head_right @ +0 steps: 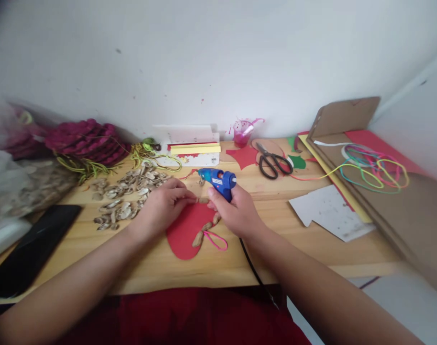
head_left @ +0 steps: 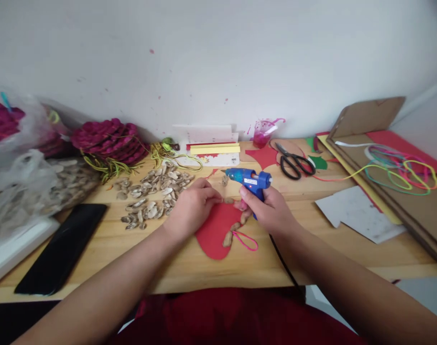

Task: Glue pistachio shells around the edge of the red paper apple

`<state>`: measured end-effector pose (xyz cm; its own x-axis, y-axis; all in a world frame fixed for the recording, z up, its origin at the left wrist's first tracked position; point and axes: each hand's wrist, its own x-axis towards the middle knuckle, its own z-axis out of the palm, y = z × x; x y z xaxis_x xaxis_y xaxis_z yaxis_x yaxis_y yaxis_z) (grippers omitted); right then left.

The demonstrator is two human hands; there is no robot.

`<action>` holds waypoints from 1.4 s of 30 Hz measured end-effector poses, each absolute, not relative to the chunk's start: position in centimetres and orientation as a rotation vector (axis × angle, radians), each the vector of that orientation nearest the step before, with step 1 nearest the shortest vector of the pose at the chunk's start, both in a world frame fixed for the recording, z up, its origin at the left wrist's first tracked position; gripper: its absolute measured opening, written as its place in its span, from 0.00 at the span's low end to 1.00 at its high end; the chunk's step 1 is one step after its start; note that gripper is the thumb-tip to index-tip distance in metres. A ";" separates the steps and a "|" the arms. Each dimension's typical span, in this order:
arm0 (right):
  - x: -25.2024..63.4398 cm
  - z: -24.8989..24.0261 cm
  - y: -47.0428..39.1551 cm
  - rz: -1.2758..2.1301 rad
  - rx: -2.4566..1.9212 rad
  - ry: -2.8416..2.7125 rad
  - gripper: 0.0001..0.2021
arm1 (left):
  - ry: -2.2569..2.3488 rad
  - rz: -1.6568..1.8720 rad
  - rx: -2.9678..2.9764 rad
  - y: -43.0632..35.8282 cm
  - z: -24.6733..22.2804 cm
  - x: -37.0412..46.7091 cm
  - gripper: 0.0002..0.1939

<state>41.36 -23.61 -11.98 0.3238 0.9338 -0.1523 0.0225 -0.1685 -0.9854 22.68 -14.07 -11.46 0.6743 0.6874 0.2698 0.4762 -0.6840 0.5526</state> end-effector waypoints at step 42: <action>42.1 -11.4 -23.4 0.810 -1.560 -1.074 0.22 | 1.279 0.291 2.526 -9.9 -8.3 18.1 0.09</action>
<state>42.07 -23.36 -11.42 0.3731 0.9275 0.0228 0.2331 -0.0699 -0.9699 18.07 -9.89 -8.26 0.5842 0.8103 0.0466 0.7508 -0.5613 0.3482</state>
